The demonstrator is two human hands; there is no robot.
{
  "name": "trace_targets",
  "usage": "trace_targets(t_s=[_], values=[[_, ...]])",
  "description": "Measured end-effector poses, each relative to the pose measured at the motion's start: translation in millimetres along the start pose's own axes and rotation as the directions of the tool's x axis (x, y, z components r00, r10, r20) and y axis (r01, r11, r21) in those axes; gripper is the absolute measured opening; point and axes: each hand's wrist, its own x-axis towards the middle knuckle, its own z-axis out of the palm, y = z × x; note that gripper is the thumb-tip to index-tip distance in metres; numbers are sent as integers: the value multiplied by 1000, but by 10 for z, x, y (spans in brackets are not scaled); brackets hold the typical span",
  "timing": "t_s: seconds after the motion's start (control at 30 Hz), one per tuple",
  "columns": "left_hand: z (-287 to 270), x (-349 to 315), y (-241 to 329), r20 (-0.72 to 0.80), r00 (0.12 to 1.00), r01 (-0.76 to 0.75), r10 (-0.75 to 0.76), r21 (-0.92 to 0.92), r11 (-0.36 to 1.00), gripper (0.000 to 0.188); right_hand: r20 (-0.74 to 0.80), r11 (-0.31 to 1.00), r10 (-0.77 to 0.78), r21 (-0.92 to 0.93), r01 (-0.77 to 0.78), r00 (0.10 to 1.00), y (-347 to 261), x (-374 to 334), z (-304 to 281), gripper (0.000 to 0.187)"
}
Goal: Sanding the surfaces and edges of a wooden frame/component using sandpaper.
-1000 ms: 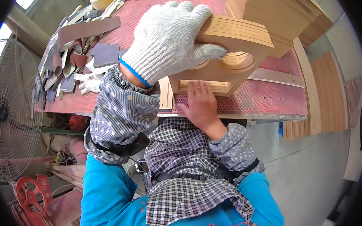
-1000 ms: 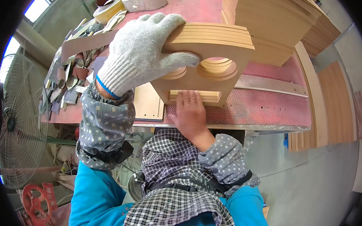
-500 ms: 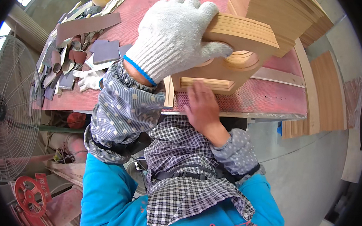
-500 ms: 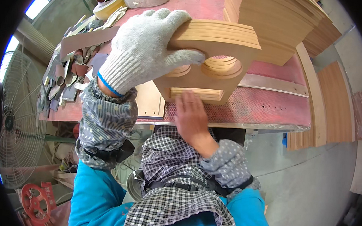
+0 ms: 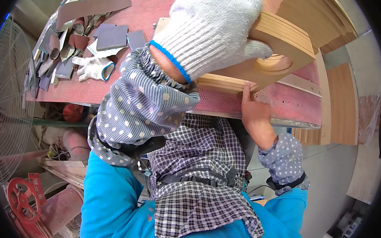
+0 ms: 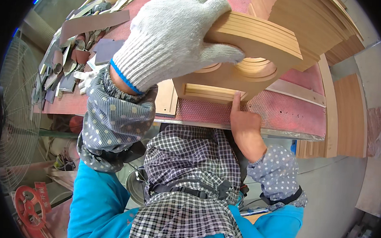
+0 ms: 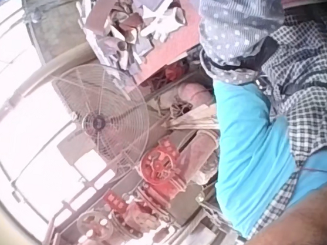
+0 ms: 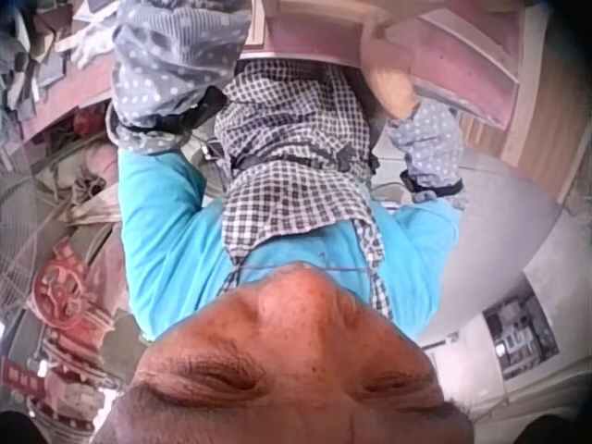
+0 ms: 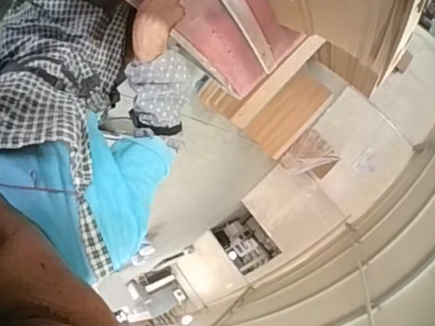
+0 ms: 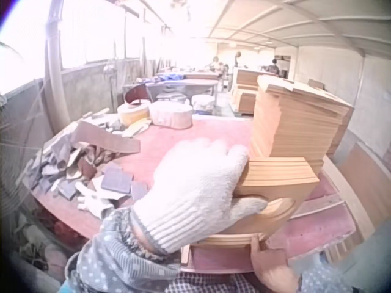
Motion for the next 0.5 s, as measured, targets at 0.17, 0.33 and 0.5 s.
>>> trace_targets(t_s=[0.17, 0.33, 0.5], values=[[20, -25, -20, -8, 1000, 15, -14, 2, 1000, 50, 25, 975, -15, 222, 9, 1000, 138, 32, 49, 80], [41, 7, -16, -1, 1000, -5, 5, -8, 1000, 51, 156, 899, 144, 392, -195, 977, -161, 118, -57, 87], [66, 6, -60, 1, 1000, -25, 25, -1, 1000, 51, 88, 653, 27, 753, -84, 996, -646, 338, -169, 91]])
